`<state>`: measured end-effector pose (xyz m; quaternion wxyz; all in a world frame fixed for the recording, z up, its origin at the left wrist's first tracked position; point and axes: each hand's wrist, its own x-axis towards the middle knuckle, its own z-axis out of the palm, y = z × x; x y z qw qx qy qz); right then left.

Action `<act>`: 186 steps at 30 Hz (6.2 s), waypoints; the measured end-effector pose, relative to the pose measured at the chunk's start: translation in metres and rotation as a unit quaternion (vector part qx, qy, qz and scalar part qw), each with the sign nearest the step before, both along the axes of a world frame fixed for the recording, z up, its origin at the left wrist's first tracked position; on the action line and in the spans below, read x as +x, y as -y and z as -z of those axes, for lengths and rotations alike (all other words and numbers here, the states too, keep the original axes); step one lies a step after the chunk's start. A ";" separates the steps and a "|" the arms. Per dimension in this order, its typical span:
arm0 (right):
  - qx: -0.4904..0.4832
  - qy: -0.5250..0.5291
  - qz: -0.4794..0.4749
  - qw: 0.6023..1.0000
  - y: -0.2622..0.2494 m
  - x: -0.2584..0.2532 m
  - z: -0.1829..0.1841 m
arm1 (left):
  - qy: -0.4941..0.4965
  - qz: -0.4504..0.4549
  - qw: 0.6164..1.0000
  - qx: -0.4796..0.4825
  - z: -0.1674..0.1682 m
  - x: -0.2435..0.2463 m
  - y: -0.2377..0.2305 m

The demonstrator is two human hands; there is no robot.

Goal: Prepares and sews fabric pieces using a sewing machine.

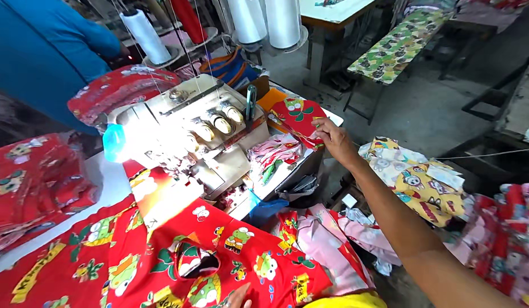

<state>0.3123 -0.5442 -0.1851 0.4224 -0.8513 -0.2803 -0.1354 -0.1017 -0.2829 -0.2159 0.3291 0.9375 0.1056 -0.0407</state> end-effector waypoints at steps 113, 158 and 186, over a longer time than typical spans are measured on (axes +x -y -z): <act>-0.174 0.098 0.044 0.979 -0.073 0.097 -0.179 | 0.061 -0.003 0.998 -0.020 0.004 -0.008 0.001; 0.164 -0.405 -0.489 0.755 -0.147 -0.232 -0.018 | 0.296 -0.258 0.878 -0.275 -0.068 0.028 0.004; 0.073 -0.046 -0.371 0.925 -0.151 -0.234 -0.036 | 0.244 -0.288 0.823 -0.424 -0.050 0.024 -0.016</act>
